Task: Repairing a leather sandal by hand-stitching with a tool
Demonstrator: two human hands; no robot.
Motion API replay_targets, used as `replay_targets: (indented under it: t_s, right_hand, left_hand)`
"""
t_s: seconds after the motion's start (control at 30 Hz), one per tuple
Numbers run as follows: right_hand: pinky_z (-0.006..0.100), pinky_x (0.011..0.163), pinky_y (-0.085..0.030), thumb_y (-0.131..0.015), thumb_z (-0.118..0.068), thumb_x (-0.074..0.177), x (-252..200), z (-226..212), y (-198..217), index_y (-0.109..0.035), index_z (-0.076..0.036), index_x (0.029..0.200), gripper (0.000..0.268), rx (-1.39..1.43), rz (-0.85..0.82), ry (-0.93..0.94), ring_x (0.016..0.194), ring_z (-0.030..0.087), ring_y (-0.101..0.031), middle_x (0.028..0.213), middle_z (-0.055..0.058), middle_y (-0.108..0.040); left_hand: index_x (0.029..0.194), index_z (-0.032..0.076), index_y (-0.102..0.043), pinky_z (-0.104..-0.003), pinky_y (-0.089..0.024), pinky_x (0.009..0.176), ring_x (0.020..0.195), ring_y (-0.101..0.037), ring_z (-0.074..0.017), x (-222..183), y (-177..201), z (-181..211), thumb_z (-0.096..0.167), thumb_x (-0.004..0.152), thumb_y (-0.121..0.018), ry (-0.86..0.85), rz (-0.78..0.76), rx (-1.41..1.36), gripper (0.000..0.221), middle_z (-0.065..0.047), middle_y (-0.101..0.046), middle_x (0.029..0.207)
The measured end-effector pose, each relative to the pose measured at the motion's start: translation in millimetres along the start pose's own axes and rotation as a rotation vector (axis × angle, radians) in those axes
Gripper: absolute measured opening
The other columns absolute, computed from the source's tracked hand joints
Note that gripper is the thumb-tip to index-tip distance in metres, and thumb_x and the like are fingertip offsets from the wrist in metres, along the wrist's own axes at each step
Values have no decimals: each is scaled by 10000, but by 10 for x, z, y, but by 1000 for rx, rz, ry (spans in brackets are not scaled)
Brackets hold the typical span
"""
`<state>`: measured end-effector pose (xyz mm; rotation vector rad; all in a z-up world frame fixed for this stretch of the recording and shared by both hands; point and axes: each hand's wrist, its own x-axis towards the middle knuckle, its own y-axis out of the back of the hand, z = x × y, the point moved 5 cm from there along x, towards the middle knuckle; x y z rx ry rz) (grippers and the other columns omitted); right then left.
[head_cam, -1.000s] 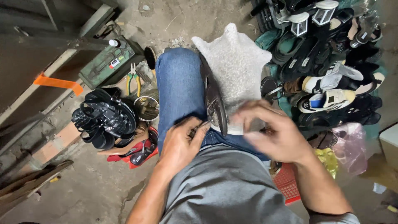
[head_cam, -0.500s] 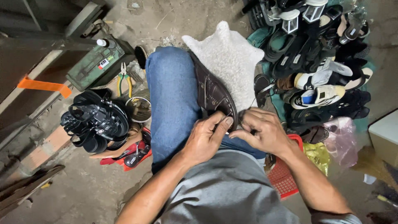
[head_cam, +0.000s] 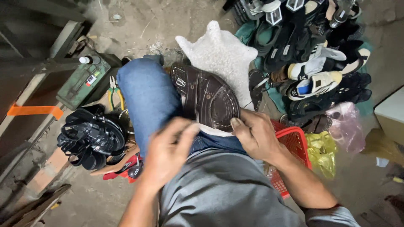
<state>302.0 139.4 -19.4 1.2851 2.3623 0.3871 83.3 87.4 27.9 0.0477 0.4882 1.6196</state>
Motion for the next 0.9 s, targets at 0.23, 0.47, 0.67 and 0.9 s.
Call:
replay_targets:
  t_s: [0.23, 0.47, 0.67, 0.9]
  right_hand:
    - [316, 480, -446, -440, -311, 984, 32, -110, 19, -518, -106, 712, 349, 116, -62, -137, 572, 176, -724, 600, 29, -630]
    - [406, 537, -302, -413, -293, 1012, 4, 76, -36, -432, -104, 729, 341, -61, -22, -17, 543, 208, -416, 619, 39, -448]
    - [444, 542, -327, -399, -274, 1024, -20, 154, -5, -441, -81, 787, 308, -136, 28, 59, 554, 268, -441, 661, 82, -473]
    - [437, 530, -358, -364, -300, 1045, 20, 191, 0, -469, -75, 833, 327, -76, 32, 69, 537, 274, -520, 669, 77, -568]
  left_hand:
    - [1239, 5, -576, -377, -452, 1066, 1215, -601, -302, -169, 441, -120, 82, 1024, -560, -4, 119, 331, 229, -171, -574, 1238]
    - [1397, 166, -603, -364, -563, 734, 818, -706, -188, -171, 51, 287, 230, 1024, -603, -164, -106, 339, 379, -36, -717, 1158]
    - [1423, 238, -597, -501, -540, 460, 666, -695, -318, -78, -310, 90, 194, 1008, -581, -154, -143, 584, 418, -47, -582, 1150]
    - [1398, 195, -636, -469, -531, 482, 699, -684, -270, -77, -297, 156, 155, 999, -621, -195, -41, 664, 401, -52, -594, 1130]
